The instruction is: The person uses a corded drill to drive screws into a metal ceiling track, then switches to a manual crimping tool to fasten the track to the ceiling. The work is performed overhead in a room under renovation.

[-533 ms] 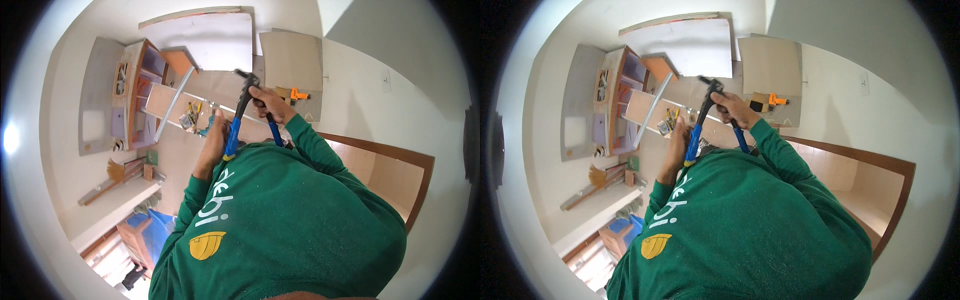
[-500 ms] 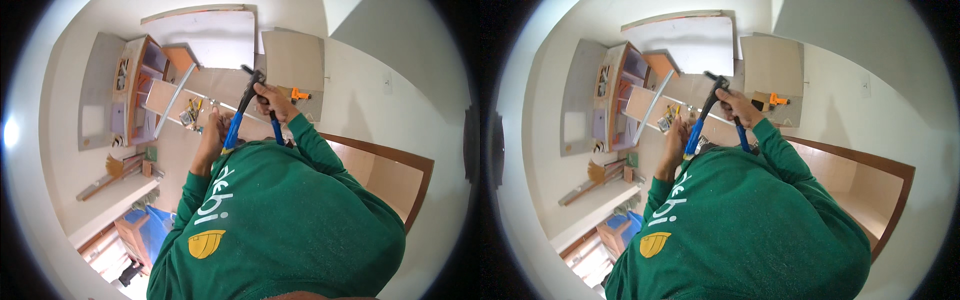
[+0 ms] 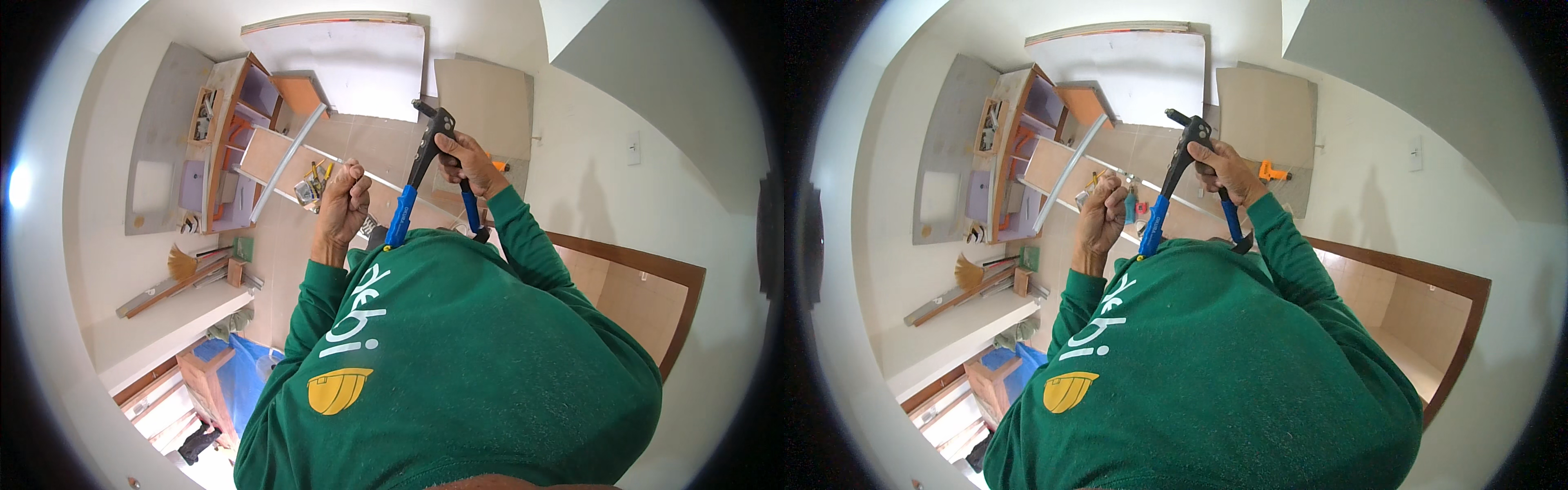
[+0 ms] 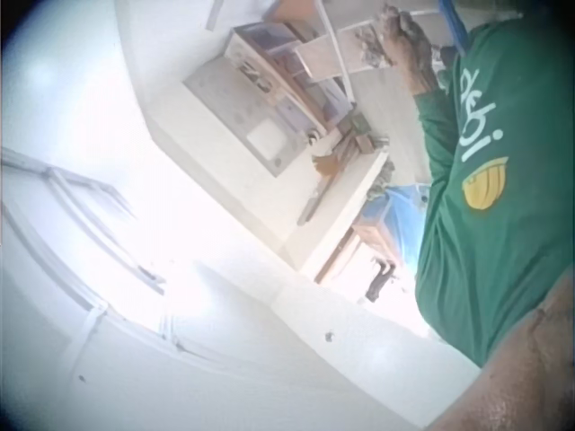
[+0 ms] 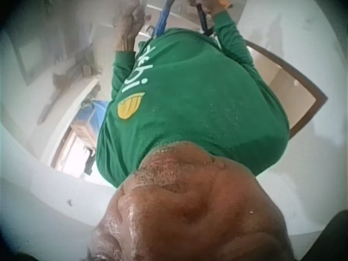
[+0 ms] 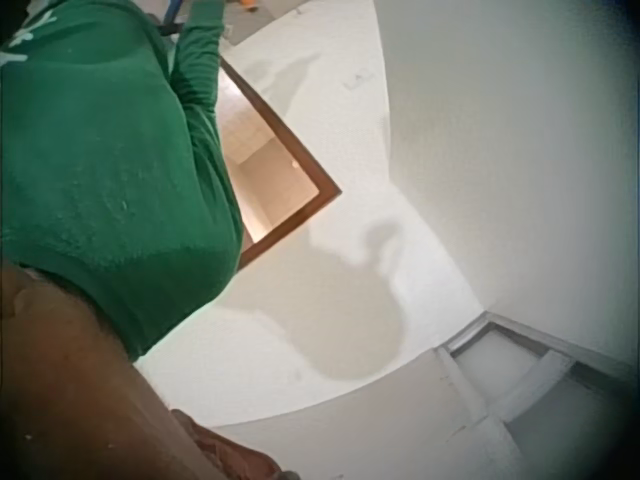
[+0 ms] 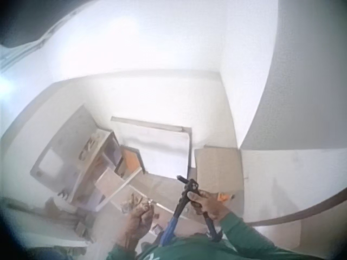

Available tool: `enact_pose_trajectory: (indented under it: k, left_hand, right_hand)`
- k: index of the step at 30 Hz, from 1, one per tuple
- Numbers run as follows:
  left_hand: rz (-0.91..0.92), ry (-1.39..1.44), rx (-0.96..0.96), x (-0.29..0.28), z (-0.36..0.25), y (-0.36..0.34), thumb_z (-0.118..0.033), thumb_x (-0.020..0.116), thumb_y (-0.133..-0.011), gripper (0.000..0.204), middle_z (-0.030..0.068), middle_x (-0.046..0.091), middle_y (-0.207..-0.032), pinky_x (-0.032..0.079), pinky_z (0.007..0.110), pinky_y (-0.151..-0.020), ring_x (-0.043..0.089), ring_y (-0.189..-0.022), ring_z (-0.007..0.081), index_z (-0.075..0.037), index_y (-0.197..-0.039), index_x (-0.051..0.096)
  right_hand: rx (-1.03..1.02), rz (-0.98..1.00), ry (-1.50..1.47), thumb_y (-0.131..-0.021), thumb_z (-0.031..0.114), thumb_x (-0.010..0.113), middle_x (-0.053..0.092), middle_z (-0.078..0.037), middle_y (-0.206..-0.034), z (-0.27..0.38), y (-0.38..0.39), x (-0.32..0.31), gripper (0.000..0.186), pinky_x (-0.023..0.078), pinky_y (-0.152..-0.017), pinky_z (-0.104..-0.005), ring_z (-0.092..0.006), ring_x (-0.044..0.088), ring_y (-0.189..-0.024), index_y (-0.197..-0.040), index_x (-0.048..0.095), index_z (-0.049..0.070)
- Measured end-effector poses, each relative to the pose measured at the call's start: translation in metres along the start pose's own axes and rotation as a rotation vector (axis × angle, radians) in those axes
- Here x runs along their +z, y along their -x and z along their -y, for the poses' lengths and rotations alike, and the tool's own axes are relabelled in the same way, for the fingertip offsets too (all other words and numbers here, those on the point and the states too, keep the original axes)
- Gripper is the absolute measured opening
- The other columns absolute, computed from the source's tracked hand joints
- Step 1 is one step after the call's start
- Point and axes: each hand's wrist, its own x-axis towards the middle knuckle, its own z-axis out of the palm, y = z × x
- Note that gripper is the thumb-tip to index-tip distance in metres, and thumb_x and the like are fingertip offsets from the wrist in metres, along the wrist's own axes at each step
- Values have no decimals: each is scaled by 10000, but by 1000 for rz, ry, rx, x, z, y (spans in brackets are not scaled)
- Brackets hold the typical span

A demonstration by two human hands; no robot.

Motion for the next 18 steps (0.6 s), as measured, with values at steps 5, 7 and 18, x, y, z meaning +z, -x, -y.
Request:
enact_pose_trajectory:
  k: [5,7,18]
  left_hand:
    - [43,205,-12,5,6,-5,-257,574,-1119,220,40,570,-1010,393,193,-519,510,-780,85,-46,-1182,588]
    - [41,219,-14,9,4,-10,-308,596,-1097,257,36,590,-1031,406,184,-528,528,-810,90,-59,-1158,602]
    - [63,-187,222,75,-13,-49,-356,761,-993,321,-23,619,-986,426,183,-591,623,-915,94,-131,-1179,628]
  right_hand:
    - [-44,40,-17,-1021,460,727,379,92,-619,14,4,9,344,314,-424,-234,-36,354,-450,-987,589,146]
    - [-41,52,-17,-1030,442,720,373,85,-631,17,4,11,331,317,-425,-234,-38,358,-456,-996,590,140]
    - [-73,92,-44,-1029,419,732,381,111,-629,20,10,40,339,282,-409,-222,-15,349,-457,-981,596,113]
